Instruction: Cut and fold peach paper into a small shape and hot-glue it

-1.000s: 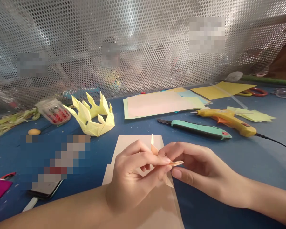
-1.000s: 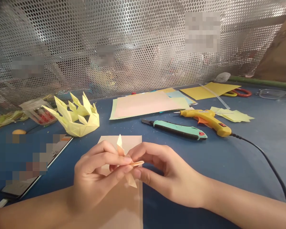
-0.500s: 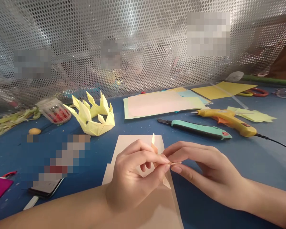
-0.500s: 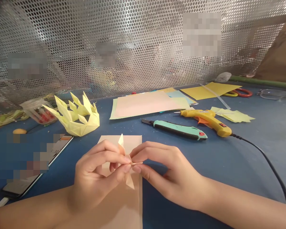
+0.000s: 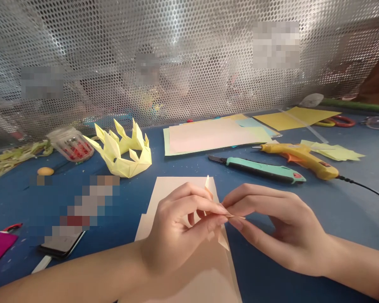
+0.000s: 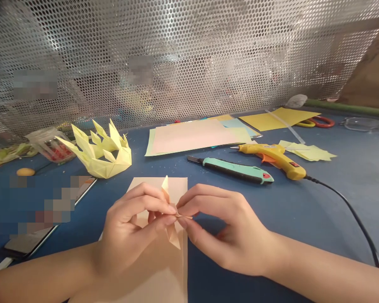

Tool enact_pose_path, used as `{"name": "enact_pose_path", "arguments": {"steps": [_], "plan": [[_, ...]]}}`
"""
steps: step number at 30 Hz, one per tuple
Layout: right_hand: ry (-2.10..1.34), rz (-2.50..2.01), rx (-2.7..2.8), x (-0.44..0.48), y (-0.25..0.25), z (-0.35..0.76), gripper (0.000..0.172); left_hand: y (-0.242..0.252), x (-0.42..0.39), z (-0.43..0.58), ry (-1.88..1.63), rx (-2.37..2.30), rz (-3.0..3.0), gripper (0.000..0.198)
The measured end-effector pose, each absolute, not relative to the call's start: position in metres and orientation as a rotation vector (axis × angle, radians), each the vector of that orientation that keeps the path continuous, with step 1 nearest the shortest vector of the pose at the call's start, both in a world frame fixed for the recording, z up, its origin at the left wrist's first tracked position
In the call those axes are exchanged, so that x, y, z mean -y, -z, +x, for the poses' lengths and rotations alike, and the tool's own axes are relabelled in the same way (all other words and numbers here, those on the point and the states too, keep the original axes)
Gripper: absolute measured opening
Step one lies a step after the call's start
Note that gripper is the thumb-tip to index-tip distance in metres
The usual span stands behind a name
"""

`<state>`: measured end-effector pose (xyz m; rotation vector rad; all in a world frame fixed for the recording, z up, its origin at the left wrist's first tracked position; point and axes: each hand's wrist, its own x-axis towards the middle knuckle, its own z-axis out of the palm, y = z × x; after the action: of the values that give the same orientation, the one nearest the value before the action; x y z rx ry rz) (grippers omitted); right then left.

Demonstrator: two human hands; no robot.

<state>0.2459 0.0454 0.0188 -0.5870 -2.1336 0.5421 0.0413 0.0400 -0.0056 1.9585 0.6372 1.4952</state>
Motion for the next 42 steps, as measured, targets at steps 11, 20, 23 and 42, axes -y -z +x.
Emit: {"name": "enact_pose_path", "arguments": {"steps": [11, 20, 23, 42], "plan": [[-0.45, -0.564, 2.161, -0.045, -0.015, 0.249, 0.018, 0.006, -0.04, 0.039, -1.509, -0.679, 1.984, 0.009], [-0.448, -0.561, 2.124, -0.049, -0.012, 0.245, 0.015, 0.005, -0.039, 0.039, -1.495, -0.74, 2.012, 0.012], [-0.496, -0.604, 2.07, -0.049, -0.008, 0.247, 0.012, 0.003, -0.039, 0.039, -1.515, -0.753, 2.034, 0.011], [-0.511, -0.717, 2.058, -0.045, -0.013, 0.243, 0.015, 0.007, -0.04, 0.04, -1.548, -0.64, 1.958, 0.024]]}}
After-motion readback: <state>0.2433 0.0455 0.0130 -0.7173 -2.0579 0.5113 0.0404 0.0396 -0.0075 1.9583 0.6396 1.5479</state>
